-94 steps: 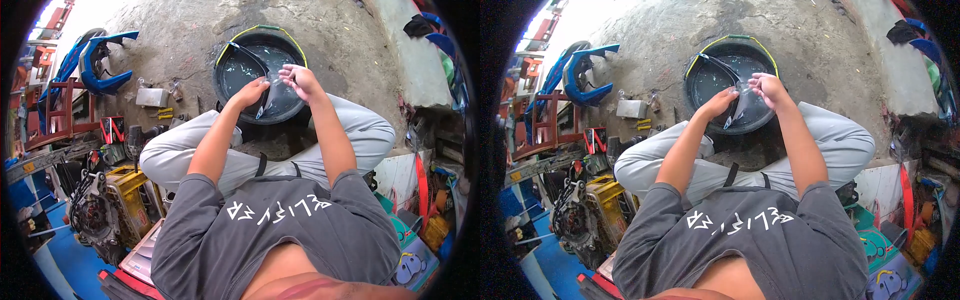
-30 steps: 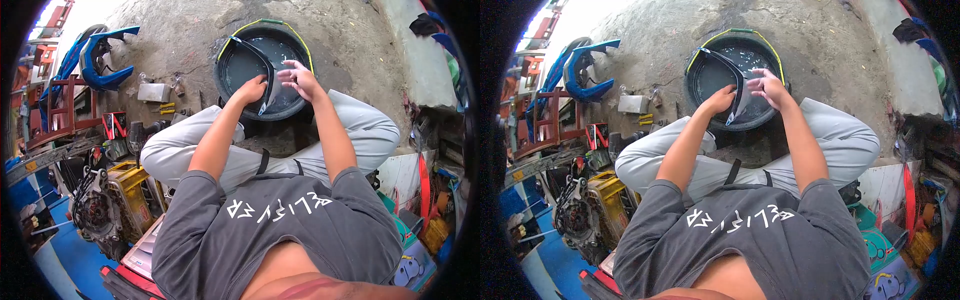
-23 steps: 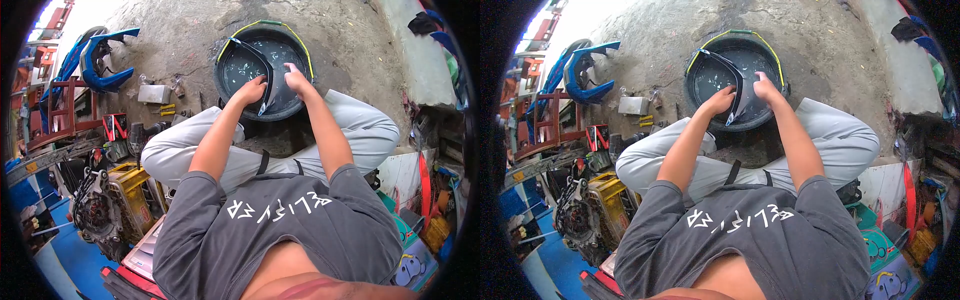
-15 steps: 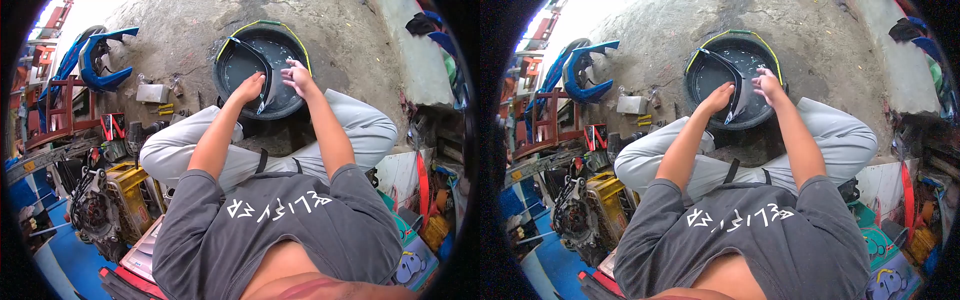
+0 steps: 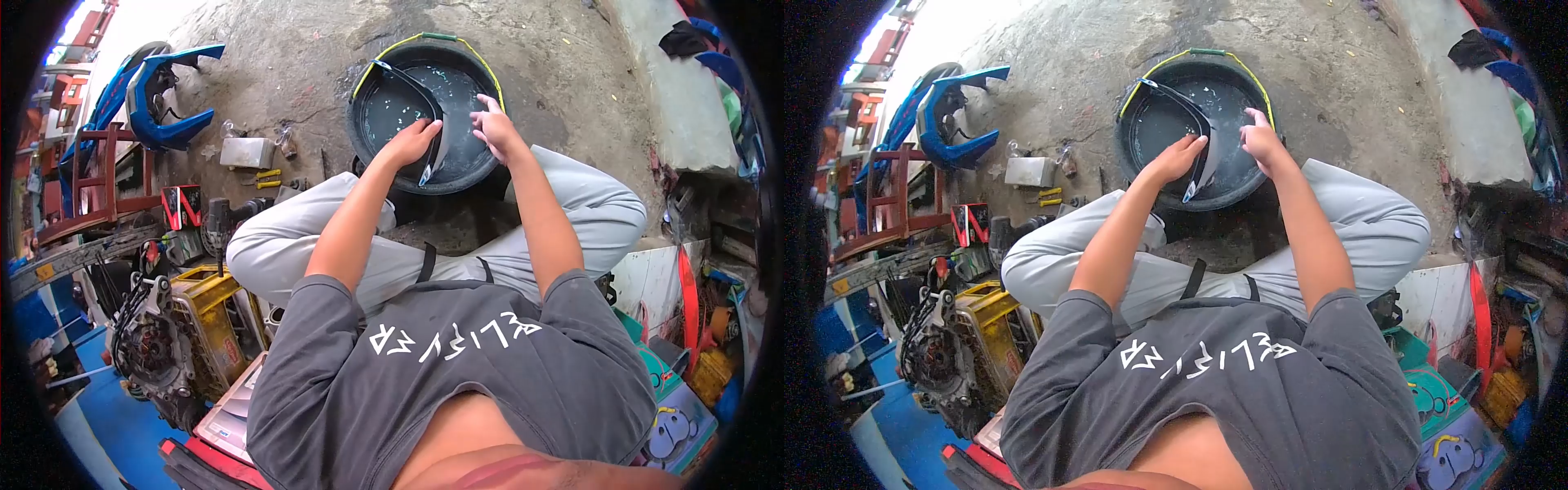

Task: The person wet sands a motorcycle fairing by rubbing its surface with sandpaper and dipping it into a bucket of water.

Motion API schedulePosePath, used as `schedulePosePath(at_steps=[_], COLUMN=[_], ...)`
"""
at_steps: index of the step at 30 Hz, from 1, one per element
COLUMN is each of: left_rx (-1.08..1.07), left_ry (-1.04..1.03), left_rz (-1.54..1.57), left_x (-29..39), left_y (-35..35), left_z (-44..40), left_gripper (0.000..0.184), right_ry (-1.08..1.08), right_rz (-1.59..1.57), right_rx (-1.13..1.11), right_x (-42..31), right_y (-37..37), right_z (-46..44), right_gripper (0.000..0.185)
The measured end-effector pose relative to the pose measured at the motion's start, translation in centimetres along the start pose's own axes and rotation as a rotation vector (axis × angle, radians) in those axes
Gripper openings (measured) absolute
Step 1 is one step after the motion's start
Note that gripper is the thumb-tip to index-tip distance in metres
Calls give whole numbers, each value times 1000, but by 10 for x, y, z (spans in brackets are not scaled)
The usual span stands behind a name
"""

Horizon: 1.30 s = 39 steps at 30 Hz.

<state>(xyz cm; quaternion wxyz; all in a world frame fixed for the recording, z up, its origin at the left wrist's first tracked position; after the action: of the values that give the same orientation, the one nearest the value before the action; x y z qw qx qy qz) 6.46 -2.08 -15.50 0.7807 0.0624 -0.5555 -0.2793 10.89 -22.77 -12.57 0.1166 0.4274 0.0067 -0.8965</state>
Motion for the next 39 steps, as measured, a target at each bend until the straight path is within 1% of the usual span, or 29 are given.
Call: schedulePosePath(at_steps=[2, 3, 5, 7, 9, 10, 11, 12, 14, 16, 18, 20, 21, 22, 24, 25, 26, 27, 28, 29, 30, 32, 33, 36, 37, 38, 39], left_rx=[-11, -16, -16, 10, 70, 73, 71, 66, 105, 122, 85, 31, 54, 79, 92, 78, 64, 95, 82, 70, 59, 78, 85, 66, 61, 53, 44], left_ry=[12, 18, 13, -8, -44, -27, -9, 3, -40, -43, -63, -90, -90, -89, -64, -49, -41, 40, 13, -8, -26, -24, -23, -35, -162, -99, -40], left_rz=[36, 54, 87, 92, 69, 90, 108, 124, 112, 54, 59, 28, 46, 65, 55, 20, -18, -101, -47, 8, 65, 27, 8, 31, -38, -32, -28], left_x=[4, 6, 8, 7, 0, -1, -2, -1, -5, -9, -4, 2, -1, -8, -10, 3, 19, 22, 22, 15, 15, 14, 16, 4, 5, -6, 10], left_y=[2, 3, 3, 3, 3, 3, 4, 3, 0, -1, -1, 2, 3, 1, 1, 6, 10, 13, 12, 10, 10, 11, 12, 7, 7, 4, 11], left_z=[4, 6, 7, 8, 4, 4, 4, 3, -2, -3, 0, 1, -3, -7, -2, 5, 9, 14, 10, 7, 9, 9, 10, 3, -1, -4, 2], left_gripper=[71, 72, 71, 70, 68, 68, 69, 69, 67, 66, 61, 59, 58, 57, 56, 57, 57, 58, 58, 58, 58, 57, 56, 56, 56, 56, 56], right_ry=[47, 83, -39, -164, -139, -131, -144, -137, -136, -164, -91, -183, -225, -162, -129, -114, -128, -137, -148, -162, -156, -140, -107, -127, -39, -38, -34], right_rz=[230, 376, 401, 139, -13, -88, -214, -226, -81, 85, 397, 90, -61, -185, -262, -209, -150, -90, -28, -43, 23, 160, 6, -434, -419, -392, -367], right_rx=[46, 122, 44, -130, -218, -266, -258, -234, -59, 26, 45, -97, -231, -361, -309, -209, -167, -122, -79, -15, 0, 23, -58, -180, -144, -99, -52], right_x=[3, 11, 21, 6, -21, -32, -39, -34, -8, 13, 18, 4, -27, -40, -47, -42, -30, -15, 1, 16, 13, 5, 12, -37, -39, -34, -29], right_y=[-3, -4, -9, -22, -24, -26, -26, -20, -5, -3, -6, -20, -27, -28, -21, -16, -14, -10, -8, -5, -6, -11, -15, -25, -18, -15, -11], right_z=[-12, -26, -41, -16, 11, 20, 25, 18, -15, -35, -53, -33, 4, 13, 15, 8, -3, -18, -32, -45, -41, -35, -47, 8, 5, 1, -6], right_gripper=[85, 85, 86, 86, 85, 85, 84, 84, 86, 90, 89, 88, 85, 83, 83, 84, 84, 85, 85, 86, 86, 86, 83, 80, 80, 80, 79])
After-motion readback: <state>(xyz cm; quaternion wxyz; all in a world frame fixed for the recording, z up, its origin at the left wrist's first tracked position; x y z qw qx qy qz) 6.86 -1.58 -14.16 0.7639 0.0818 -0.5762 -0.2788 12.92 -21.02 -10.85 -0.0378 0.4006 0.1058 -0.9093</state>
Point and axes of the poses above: each hand's wrist, its own z-axis away from the middle knuckle, its own y-axis out of the back of the hand, x = y × z, the point moved 7 cm from there along -z, towards the middle knuckle, and after that the axes turned 5 degrees about -y, right-handed, at the moved point
